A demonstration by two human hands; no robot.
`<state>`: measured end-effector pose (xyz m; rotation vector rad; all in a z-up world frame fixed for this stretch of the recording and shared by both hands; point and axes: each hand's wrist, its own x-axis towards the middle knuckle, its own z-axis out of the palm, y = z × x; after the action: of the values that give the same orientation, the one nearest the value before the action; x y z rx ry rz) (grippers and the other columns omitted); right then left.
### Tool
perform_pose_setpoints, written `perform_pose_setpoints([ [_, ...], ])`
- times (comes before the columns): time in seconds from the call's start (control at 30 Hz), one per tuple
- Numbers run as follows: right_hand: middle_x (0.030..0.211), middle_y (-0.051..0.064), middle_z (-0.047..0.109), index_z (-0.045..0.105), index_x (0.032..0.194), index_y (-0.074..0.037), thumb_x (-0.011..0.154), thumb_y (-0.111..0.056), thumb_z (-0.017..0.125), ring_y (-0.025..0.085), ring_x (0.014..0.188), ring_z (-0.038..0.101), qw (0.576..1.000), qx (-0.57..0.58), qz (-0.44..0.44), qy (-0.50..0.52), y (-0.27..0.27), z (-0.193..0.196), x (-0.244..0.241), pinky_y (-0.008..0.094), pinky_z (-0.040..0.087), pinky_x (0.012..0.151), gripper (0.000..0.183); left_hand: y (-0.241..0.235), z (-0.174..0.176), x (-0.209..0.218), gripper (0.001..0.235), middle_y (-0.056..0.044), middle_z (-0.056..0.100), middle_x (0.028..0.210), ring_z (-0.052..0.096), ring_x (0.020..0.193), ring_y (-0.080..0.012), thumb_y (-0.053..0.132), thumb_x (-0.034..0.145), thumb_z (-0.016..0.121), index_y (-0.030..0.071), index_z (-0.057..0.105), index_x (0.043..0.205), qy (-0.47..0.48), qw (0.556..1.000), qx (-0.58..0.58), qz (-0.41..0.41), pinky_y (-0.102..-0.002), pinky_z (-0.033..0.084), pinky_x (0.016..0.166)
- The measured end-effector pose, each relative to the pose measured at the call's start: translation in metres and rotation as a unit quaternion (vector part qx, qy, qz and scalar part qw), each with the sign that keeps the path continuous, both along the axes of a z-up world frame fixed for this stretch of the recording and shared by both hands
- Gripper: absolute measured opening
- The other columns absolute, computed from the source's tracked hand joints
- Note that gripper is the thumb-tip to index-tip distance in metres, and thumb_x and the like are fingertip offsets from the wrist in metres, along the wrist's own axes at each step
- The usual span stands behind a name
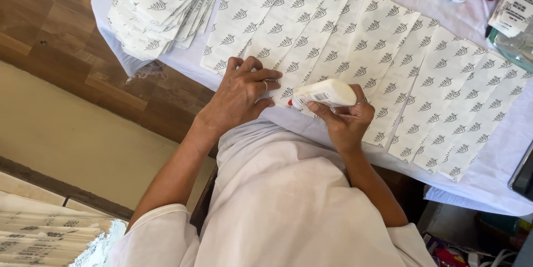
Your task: The person is folding printed paper sheets and applying glue to assemble packaging.
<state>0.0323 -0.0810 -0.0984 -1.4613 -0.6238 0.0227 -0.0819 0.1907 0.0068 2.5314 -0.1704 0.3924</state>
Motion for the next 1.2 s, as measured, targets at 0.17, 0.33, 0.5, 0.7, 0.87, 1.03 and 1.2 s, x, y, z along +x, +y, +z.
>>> perform_pose_setpoints([
  [0.17,0.093,0.026,0.075,0.065,0.101,0.009,0.072,0.007,0.092,0.034,0.102,0.07,0.999,0.022,0.025,-0.002,0.045,0.022,-0.009,0.045,0.058,0.088,0.04,0.002,-0.002,0.0,0.039,-0.007,0.076,0.109,0.055,0.104,-0.029,0.017,0.064,0.093,0.007,0.081,0.1,0.017,1.0,-0.011,-0.001,-0.047,0.032,0.096],
  [0.33,0.093,0.026,0.075,0.064,0.102,0.009,0.072,0.007,0.092,0.033,0.101,0.07,0.999,0.016,0.036,-0.003,0.038,0.034,-0.008,0.044,0.058,0.087,0.041,0.004,-0.004,0.0,0.04,-0.005,0.075,0.112,0.054,0.105,-0.0272,0.02,0.066,0.093,0.01,0.08,0.103,0.022,1.0,-0.015,-0.001,-0.047,0.031,0.096],
  [0.5,0.098,0.028,0.074,0.063,0.105,0.01,0.073,0.009,0.09,0.035,0.106,0.068,1.0,-0.018,0.006,0.014,-0.005,0.014,0.005,0.043,0.058,0.091,0.042,0.003,-0.004,0.001,0.037,-0.007,0.076,0.111,0.055,0.104,-0.0281,0.019,0.067,0.093,0.01,0.081,0.101,0.026,0.999,-0.024,0.004,-0.046,0.032,0.096],
  [0.7,0.093,0.025,0.075,0.064,0.101,0.009,0.071,0.006,0.093,0.03,0.102,0.069,0.999,0.026,0.042,0.001,0.04,0.021,-0.006,0.042,0.058,0.087,0.042,0.001,-0.005,-0.001,0.04,-0.003,0.076,0.111,0.054,0.103,-0.0265,0.02,0.065,0.093,0.011,0.08,0.102,0.019,0.999,-0.027,0.004,-0.046,0.031,0.096],
  [0.87,0.093,0.027,0.075,0.065,0.101,0.01,0.072,0.007,0.093,0.035,0.101,0.07,0.998,0.017,0.049,-0.029,0.049,0.027,-0.005,0.043,0.059,0.085,0.041,0.002,-0.011,0.0,0.039,-0.002,0.075,0.112,0.054,0.104,-0.0262,0.023,0.066,0.093,0.012,0.08,0.101,0.012,1.0,-0.026,0.005,-0.046,0.031,0.095],
  [1.03,0.094,0.025,0.075,0.064,0.103,0.009,0.072,0.007,0.092,0.033,0.102,0.071,1.0,0.002,0.022,0.003,0.008,0.021,0.0,0.043,0.058,0.088,0.042,-0.003,-0.009,0.003,0.03,-0.004,0.076,0.108,0.055,0.101,-0.0263,0.022,0.071,0.091,0.01,0.081,0.097,0.0,0.999,-0.043,0.022,-0.046,0.033,0.095],
  [1.2,0.097,0.026,0.075,0.063,0.106,0.008,0.072,0.007,0.092,0.033,0.105,0.07,1.0,0.007,-0.001,0.005,0.003,0.012,-0.004,0.044,0.058,0.09,0.045,-0.01,-0.019,0.007,0.023,-0.001,0.076,0.103,0.057,0.099,-0.0228,0.018,0.072,0.091,0.012,0.08,0.091,-0.013,0.998,-0.037,0.058,-0.045,0.034,0.094],
])
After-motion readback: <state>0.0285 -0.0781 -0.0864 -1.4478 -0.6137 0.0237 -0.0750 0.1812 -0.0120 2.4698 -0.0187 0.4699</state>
